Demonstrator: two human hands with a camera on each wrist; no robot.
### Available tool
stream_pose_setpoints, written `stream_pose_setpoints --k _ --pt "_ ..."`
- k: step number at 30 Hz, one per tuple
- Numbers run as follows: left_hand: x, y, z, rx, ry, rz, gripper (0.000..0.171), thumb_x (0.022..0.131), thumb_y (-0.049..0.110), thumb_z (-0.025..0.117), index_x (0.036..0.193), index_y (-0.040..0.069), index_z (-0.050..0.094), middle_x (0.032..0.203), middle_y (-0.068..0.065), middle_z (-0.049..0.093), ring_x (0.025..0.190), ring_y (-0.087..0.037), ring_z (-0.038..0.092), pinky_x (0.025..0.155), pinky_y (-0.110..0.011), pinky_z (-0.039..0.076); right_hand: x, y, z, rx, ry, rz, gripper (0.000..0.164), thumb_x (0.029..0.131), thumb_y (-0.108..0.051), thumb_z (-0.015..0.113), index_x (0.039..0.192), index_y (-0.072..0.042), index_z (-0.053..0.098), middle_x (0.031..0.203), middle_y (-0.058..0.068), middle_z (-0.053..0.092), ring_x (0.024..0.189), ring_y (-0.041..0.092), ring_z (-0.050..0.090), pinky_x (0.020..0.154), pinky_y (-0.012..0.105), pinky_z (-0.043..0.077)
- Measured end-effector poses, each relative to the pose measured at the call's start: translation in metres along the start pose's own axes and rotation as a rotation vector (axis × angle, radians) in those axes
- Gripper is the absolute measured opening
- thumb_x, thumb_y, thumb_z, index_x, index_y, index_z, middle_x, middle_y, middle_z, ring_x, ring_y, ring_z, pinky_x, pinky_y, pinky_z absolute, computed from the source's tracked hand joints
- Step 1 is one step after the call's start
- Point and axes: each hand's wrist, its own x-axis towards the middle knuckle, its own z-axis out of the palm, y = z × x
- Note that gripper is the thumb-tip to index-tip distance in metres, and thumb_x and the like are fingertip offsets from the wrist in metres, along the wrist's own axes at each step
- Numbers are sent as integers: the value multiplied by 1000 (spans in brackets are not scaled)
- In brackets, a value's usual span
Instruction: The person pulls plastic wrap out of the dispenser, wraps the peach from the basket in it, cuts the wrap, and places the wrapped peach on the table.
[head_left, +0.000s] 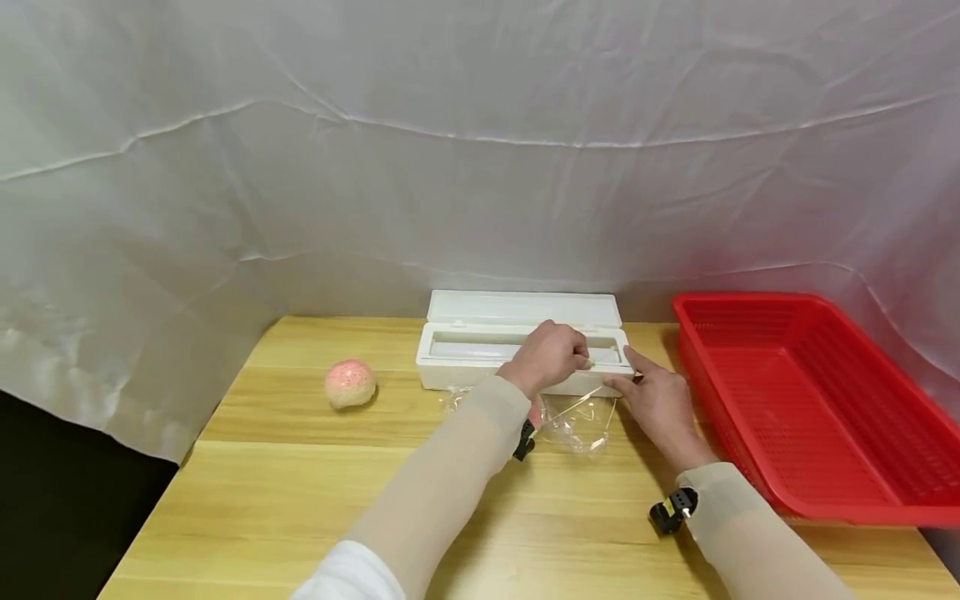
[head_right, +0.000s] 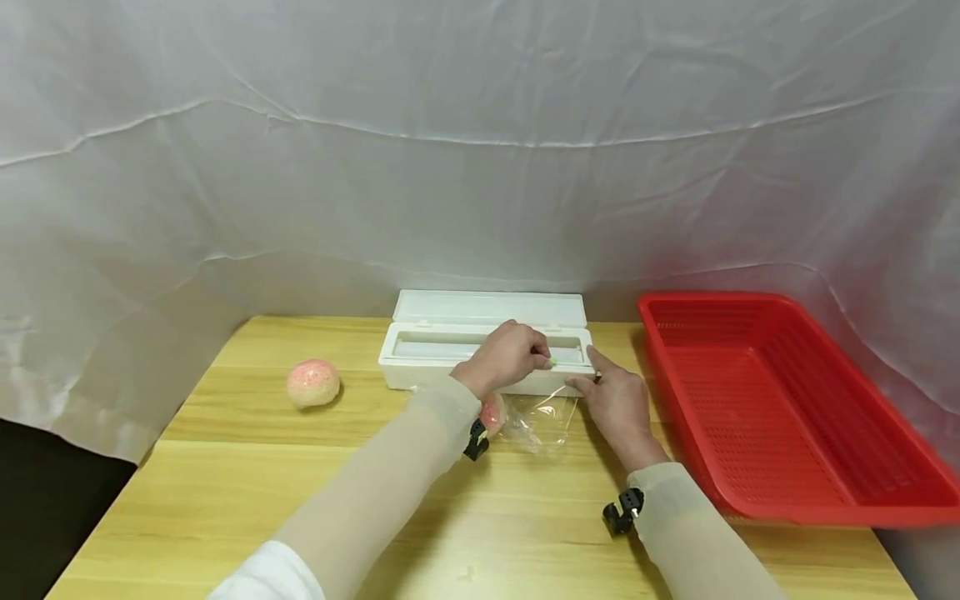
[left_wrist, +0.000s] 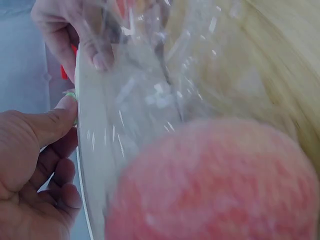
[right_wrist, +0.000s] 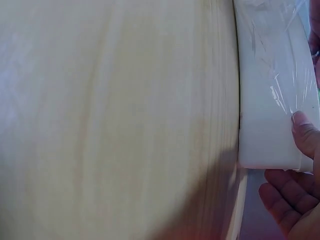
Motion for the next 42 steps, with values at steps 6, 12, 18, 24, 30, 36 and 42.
stream_pose_setpoints --k 6,12,18,24,30,36,42 --pt "-7 -13 -2 11 22 17 16 101 36 72 98 24 82 88 14 76 92 -9 61 97 -26 47 2 -2 1 16 -32 20 71 86 -30 89 146 -4 61 110 30 74 89 46 69 71 55 55" --pt "-15 -26 -9 -2 21 9 15 101 33 72 98 21 82 89 12 76 89 -10 60 100 -27 46 4 -1 2 20 -30 5 72 85 -30 89 146 -4 61 115 32 71 97 52 69 78 60 56" --pt "-25 -38 -17 -64 14 -17 12 101 29 74 96 20 80 89 11 74 92 -10 58 108 -30 44 5 1 2 18 -22 0 71 85 -30 89 145 -3 61 112 32 71 100 55 68 82 63 56" --pt "-32 -48 -21 -114 18 -35 12 102 25 73 95 18 80 90 9 75 89 -10 61 111 -33 46 5 3 1 12 -39 17 71 87 -32 88 147 -5 60 103 33 72 101 57 66 83 64 56" --pt "-38 -58 -24 -146 21 -53 12 101 23 73 93 18 80 89 8 74 87 -10 61 103 -32 51 5 3 -1 18 -52 31 72 88 -32 87 148 -5 59 106 32 72 106 57 65 86 64 55" --pt "-43 -69 -28 -164 4 -68 12 101 23 74 91 17 79 88 7 73 84 -12 59 89 -32 51 4 3 1 19 -50 34 71 88 -31 87 148 -5 59 112 32 71 108 56 65 87 64 55" --pt "-53 -83 -34 -173 1 -91 13 101 22 73 91 17 79 87 5 73 82 -13 58 87 -33 51 2 4 3 31 -64 50 71 90 -32 85 150 -6 57 116 32 70 110 54 66 88 63 55"
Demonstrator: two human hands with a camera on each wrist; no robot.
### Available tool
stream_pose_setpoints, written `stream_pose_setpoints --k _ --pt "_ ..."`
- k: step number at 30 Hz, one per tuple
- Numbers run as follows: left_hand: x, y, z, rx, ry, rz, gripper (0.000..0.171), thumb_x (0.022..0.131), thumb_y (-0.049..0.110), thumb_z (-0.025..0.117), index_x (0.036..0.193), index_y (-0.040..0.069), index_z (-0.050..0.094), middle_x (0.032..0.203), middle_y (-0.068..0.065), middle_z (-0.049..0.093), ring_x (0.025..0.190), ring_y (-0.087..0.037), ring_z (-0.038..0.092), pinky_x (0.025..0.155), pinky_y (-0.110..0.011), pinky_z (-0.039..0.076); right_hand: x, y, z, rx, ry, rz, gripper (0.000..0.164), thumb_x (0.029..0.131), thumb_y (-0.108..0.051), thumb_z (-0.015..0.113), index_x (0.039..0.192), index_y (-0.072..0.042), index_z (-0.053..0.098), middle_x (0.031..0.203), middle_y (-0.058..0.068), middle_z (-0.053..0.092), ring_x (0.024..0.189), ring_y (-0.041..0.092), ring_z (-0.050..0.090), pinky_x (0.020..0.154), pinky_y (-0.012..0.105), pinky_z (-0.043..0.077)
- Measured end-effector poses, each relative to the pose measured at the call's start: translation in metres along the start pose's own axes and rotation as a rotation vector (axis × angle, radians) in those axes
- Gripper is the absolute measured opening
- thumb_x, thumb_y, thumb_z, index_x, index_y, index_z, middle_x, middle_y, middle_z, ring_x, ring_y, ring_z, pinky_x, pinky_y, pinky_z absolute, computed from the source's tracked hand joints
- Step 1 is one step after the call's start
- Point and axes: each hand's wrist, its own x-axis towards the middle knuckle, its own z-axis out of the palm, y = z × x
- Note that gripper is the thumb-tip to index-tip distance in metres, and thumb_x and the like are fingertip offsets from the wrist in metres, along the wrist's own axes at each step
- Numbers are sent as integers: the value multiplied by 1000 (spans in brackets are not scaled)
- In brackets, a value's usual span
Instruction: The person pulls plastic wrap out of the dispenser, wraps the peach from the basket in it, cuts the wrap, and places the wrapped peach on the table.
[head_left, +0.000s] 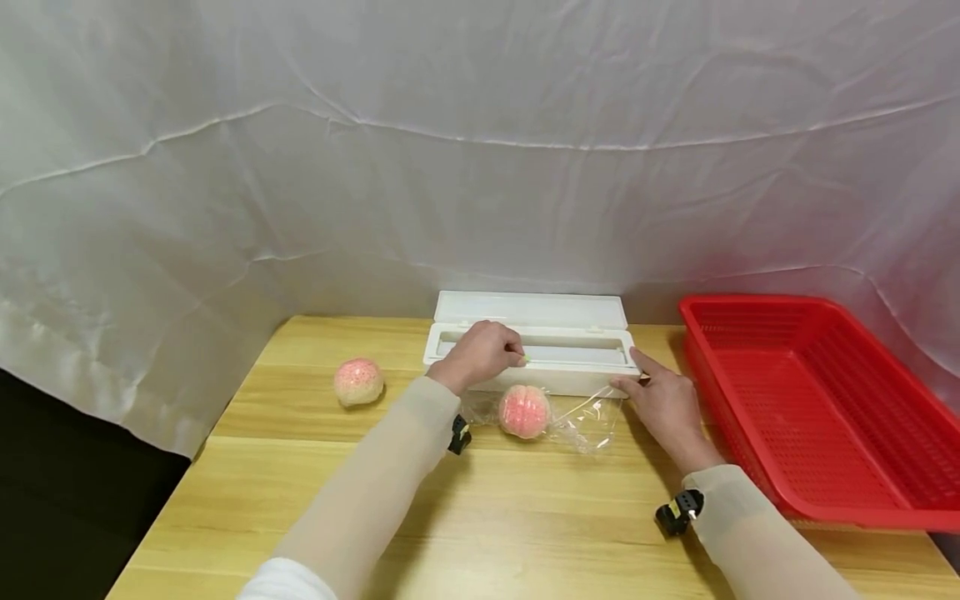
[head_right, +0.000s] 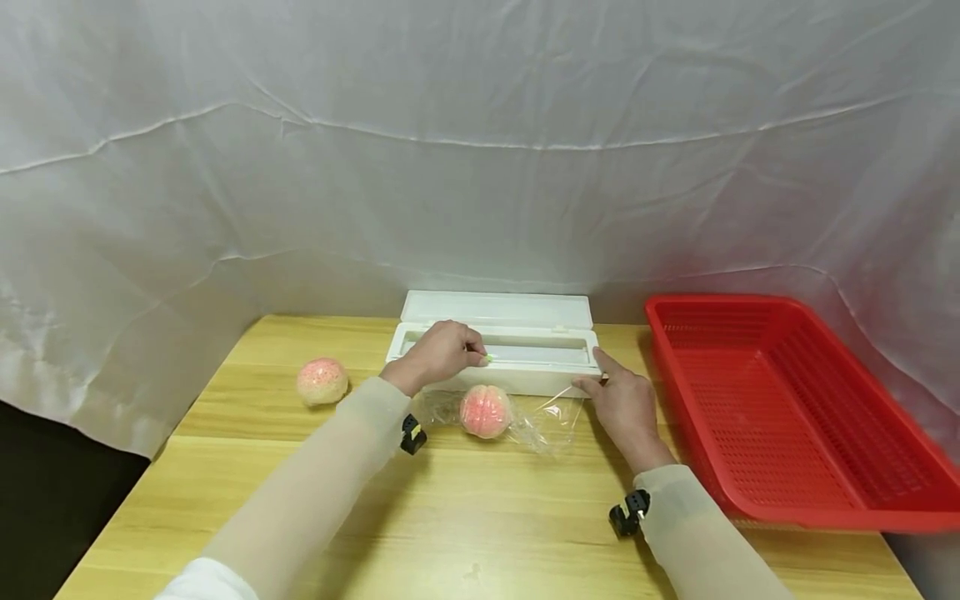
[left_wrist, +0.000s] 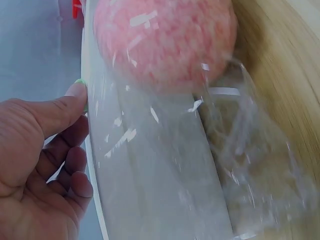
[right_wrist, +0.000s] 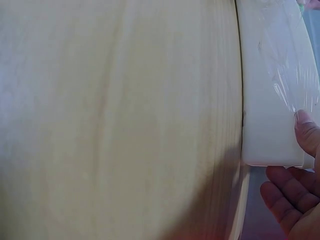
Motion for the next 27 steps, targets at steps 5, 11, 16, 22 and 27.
stream_pose_setpoints --k 5,11,16,22,27 --pt "-10 -16 -8 -3 15 -13 11 101 22 73 93 17 80 89 5 73 80 -13 57 83 -33 50 1 2 1 0 5 6 71 90 -33 85 150 -7 58 112 33 72 106 53 66 84 61 56" --pt "-22 -35 -18 22 33 -5 11 100 21 74 93 17 80 88 5 73 80 -13 57 82 -33 51 1 1 2 4 -2 12 71 90 -34 84 150 -6 57 116 32 71 106 52 66 85 61 56" --pt "-31 -47 -24 5 38 -35 10 100 21 75 95 15 80 91 3 74 83 -13 61 84 -34 54 0 0 3 9 -2 3 71 90 -33 85 150 -6 57 123 33 68 111 54 65 89 64 55" --pt "-36 -55 -27 12 56 -26 9 99 19 75 96 13 80 93 1 75 86 -15 65 86 -36 56 1 -4 4 15 -3 8 72 90 -33 85 150 -6 57 125 33 67 111 54 66 90 63 55" --pt "-37 -54 -28 27 61 -42 8 98 20 76 97 14 81 93 1 76 87 -15 66 88 -36 56 2 -4 3 18 -5 11 71 90 -32 85 150 -6 57 122 33 68 109 53 66 87 61 56"
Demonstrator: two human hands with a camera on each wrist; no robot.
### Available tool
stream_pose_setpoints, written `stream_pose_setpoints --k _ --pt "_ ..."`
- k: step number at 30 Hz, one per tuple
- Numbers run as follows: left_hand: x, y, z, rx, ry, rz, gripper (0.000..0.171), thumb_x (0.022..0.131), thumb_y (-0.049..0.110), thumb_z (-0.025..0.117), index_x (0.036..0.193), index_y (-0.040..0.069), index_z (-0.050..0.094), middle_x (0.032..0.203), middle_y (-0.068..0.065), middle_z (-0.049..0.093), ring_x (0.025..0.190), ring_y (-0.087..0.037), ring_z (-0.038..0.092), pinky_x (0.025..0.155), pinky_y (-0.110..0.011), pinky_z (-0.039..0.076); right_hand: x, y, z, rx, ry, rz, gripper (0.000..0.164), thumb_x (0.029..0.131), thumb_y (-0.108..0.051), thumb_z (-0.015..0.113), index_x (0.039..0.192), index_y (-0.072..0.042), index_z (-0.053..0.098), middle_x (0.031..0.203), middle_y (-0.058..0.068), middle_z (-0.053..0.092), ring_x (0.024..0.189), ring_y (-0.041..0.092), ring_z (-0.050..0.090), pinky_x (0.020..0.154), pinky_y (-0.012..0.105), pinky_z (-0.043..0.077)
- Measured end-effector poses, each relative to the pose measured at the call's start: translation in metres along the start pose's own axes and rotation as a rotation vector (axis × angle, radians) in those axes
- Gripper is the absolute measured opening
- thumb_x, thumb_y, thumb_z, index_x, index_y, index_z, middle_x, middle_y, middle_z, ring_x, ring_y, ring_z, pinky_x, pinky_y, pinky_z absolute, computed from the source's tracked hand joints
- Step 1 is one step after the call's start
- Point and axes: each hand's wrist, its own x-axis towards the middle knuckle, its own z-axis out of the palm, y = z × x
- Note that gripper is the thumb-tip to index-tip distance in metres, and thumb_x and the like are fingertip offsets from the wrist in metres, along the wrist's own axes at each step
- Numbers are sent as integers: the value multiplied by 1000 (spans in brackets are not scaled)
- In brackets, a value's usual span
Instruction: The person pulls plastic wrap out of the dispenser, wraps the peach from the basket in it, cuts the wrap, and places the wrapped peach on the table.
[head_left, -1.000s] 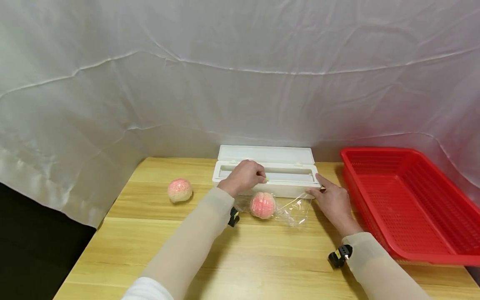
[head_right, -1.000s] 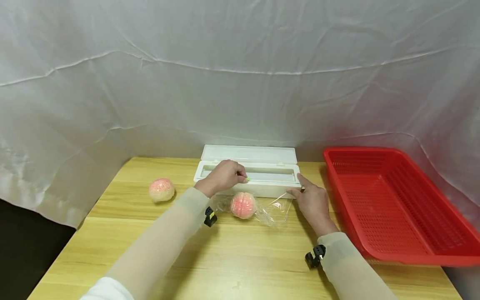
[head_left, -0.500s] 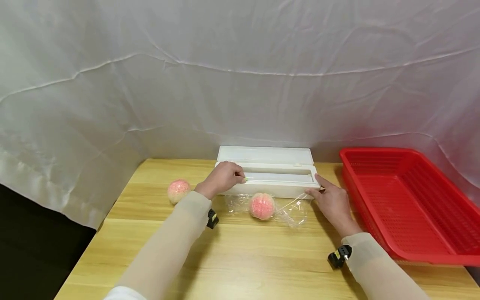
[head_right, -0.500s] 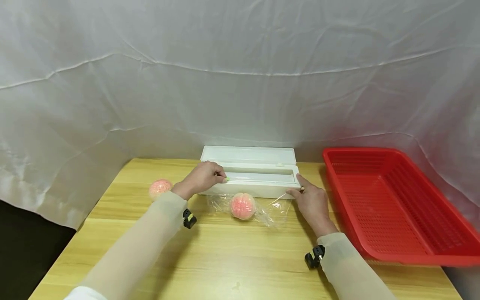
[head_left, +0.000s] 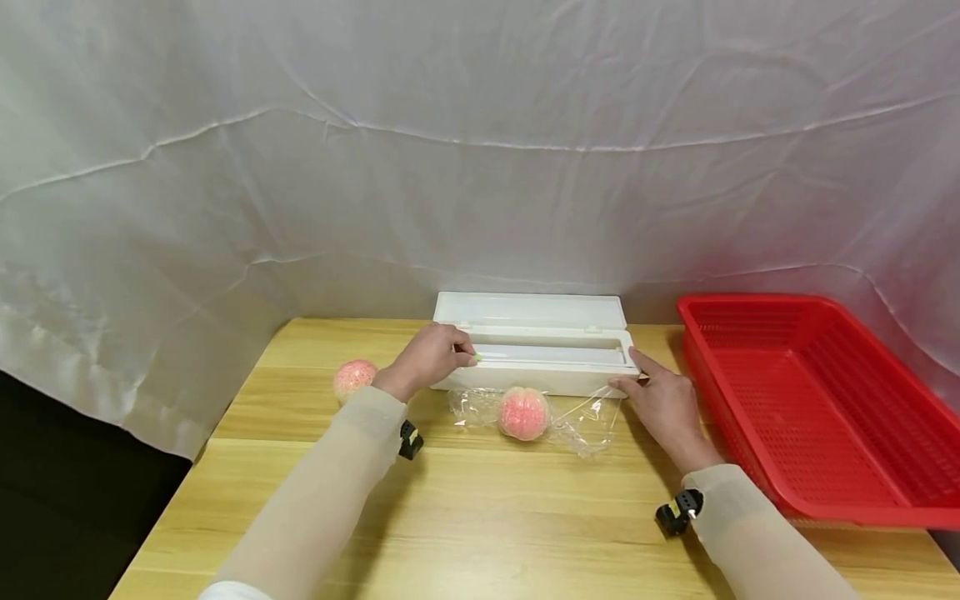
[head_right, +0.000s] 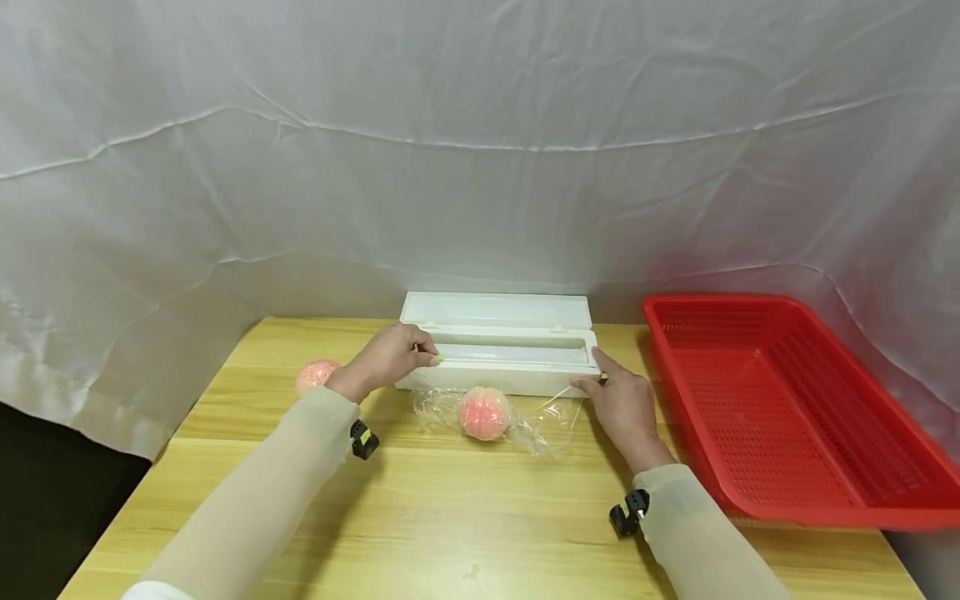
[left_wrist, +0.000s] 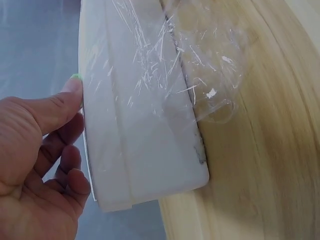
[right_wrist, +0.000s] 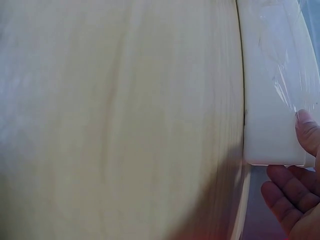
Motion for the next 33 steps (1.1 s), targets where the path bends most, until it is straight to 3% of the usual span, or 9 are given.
stream_pose_setpoints --k 3,6,10,14,21,27,33 --pt "0 4 -1 42 -7 -7 9 99 21 76 98 15 81 93 2 77 87 -14 66 95 -39 55 0 1 0 -3 3 0 70 90 -32 85 150 -6 57 118 33 70 108 52 66 86 60 56" --pt "2 11 -3 102 -21 -10 9 100 21 75 98 15 81 94 2 78 89 -16 67 114 -46 46 1 3 -1 -8 3 4 70 91 -32 84 150 -6 57 121 33 69 109 53 66 87 60 55" --pt "4 18 -6 173 -41 -12 18 99 20 74 113 12 81 108 -2 80 105 -21 71 125 -48 35 2 3 1 -12 1 6 70 91 -33 84 150 -7 57 125 33 67 111 54 65 89 62 55" --pt "5 22 -3 200 -51 19 23 99 23 74 119 13 80 113 -1 80 113 -23 69 119 -43 39 1 4 1 -11 1 4 70 91 -33 84 150 -6 57 124 33 67 109 53 66 88 61 55" --pt "2 18 0 159 7 22 10 100 21 75 99 17 84 94 4 80 93 -17 67 104 -38 48 0 3 4 -3 2 2 70 91 -32 84 150 -6 57 129 32 65 112 53 66 90 62 55" --pt "-7 4 -6 163 34 50 10 100 18 74 98 14 83 94 2 79 94 -18 69 111 -42 48 0 3 5 -1 1 -4 71 91 -32 84 151 -6 56 128 33 66 111 53 66 90 63 55" --pt "-17 -14 -14 149 54 14 10 101 17 72 96 14 81 95 1 73 92 -17 64 90 -39 56 3 5 3 1 1 5 71 91 -31 84 151 -7 56 127 33 66 111 53 65 90 63 55"
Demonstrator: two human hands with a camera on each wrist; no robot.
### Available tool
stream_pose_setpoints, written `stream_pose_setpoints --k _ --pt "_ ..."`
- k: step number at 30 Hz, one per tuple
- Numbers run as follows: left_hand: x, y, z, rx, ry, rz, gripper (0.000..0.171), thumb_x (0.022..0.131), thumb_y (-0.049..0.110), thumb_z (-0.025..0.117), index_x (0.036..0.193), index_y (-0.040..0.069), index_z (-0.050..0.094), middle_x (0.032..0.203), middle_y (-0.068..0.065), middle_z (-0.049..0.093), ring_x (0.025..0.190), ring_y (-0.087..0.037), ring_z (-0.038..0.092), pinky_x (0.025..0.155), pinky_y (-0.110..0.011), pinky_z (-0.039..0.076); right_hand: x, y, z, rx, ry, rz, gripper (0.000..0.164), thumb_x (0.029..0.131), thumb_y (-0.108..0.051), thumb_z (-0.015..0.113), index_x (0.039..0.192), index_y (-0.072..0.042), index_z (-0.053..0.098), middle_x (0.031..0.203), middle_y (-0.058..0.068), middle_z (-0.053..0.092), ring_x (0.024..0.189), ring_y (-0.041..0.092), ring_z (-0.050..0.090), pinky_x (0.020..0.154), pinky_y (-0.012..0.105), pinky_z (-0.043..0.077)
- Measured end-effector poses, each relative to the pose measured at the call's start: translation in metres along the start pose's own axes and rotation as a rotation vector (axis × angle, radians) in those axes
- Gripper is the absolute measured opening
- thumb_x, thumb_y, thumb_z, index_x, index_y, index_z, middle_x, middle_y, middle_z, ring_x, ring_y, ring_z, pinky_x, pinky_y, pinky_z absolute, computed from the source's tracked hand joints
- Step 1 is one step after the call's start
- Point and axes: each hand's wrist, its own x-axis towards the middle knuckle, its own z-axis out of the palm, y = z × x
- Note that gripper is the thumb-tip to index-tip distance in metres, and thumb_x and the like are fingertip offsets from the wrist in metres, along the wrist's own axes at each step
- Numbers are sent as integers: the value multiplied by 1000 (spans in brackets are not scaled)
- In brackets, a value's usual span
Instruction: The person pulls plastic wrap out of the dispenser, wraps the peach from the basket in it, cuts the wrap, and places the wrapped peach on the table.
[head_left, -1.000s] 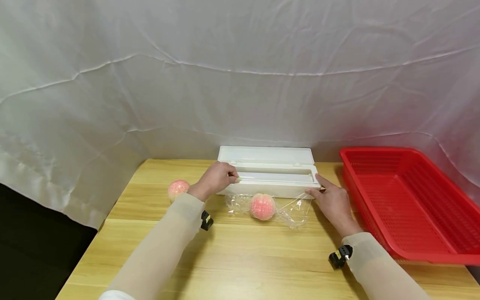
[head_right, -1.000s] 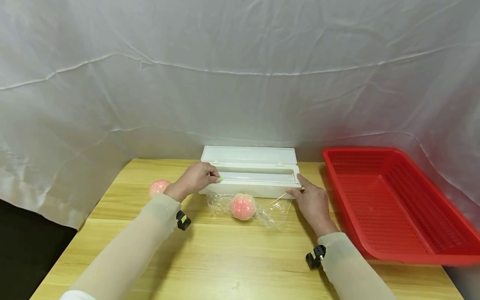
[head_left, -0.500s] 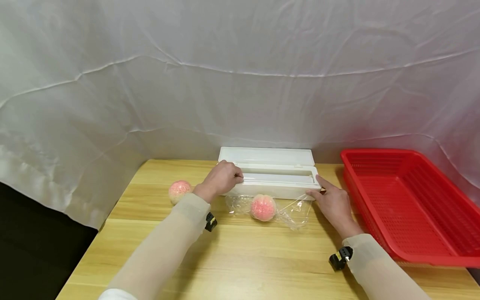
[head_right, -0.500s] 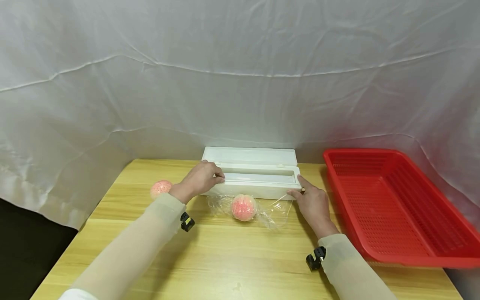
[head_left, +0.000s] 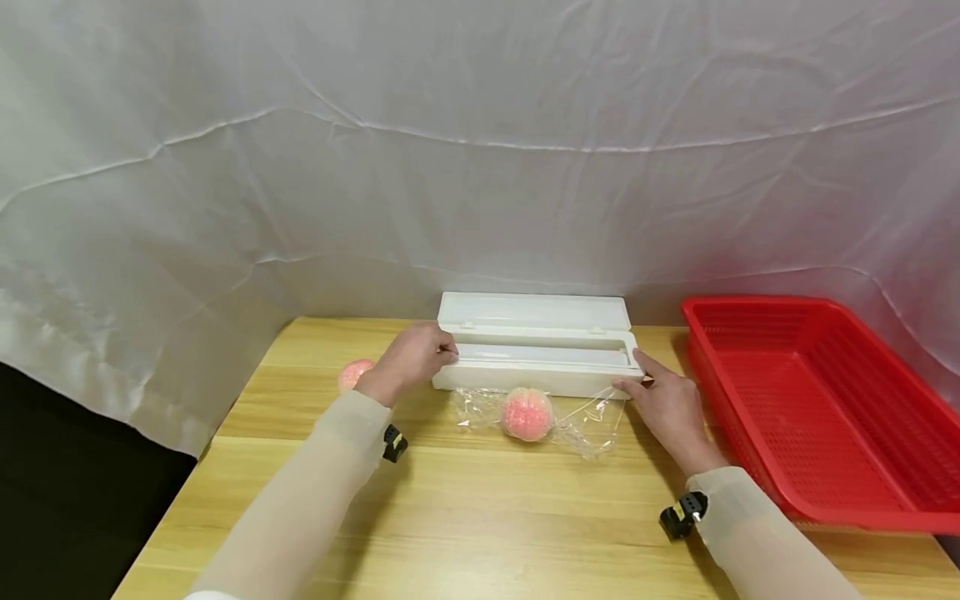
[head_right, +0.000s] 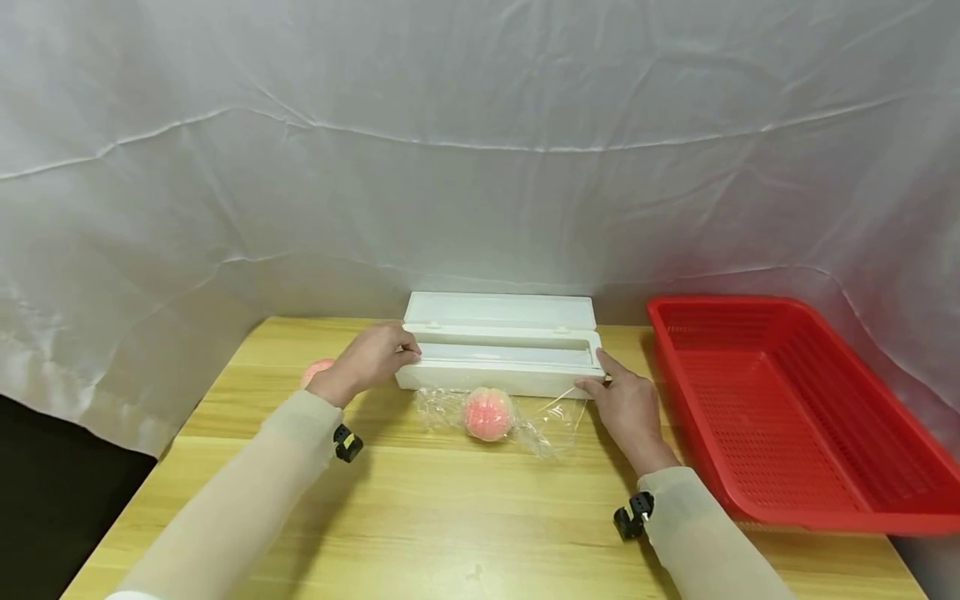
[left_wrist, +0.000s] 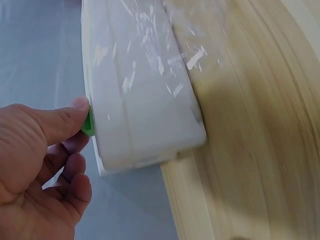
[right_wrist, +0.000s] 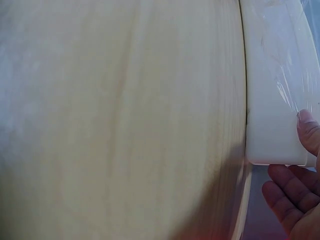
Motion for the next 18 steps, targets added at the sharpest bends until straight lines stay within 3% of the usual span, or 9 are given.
stream_pose_setpoints --k 9,15,18 --pt "-5 -11 -3 -40 3 -57 10 100 15 72 92 13 78 107 -7 74 107 -27 67 98 -45 55 2 3 -2 8 -17 19 71 92 -32 84 152 -7 55 130 33 65 114 54 64 92 63 54" --pt "-5 -11 0 -95 0 -123 12 103 17 69 102 11 79 111 -9 75 103 -25 67 94 -43 57 5 3 -3 0 -45 14 72 93 -32 83 153 -6 53 136 33 62 118 54 62 96 65 52" --pt "-5 -11 1 -121 -7 -151 16 104 19 68 110 9 79 115 -9 75 108 -25 68 97 -44 57 8 2 -7 -6 -86 20 74 93 -35 82 154 -6 51 128 32 68 106 50 65 87 60 55"
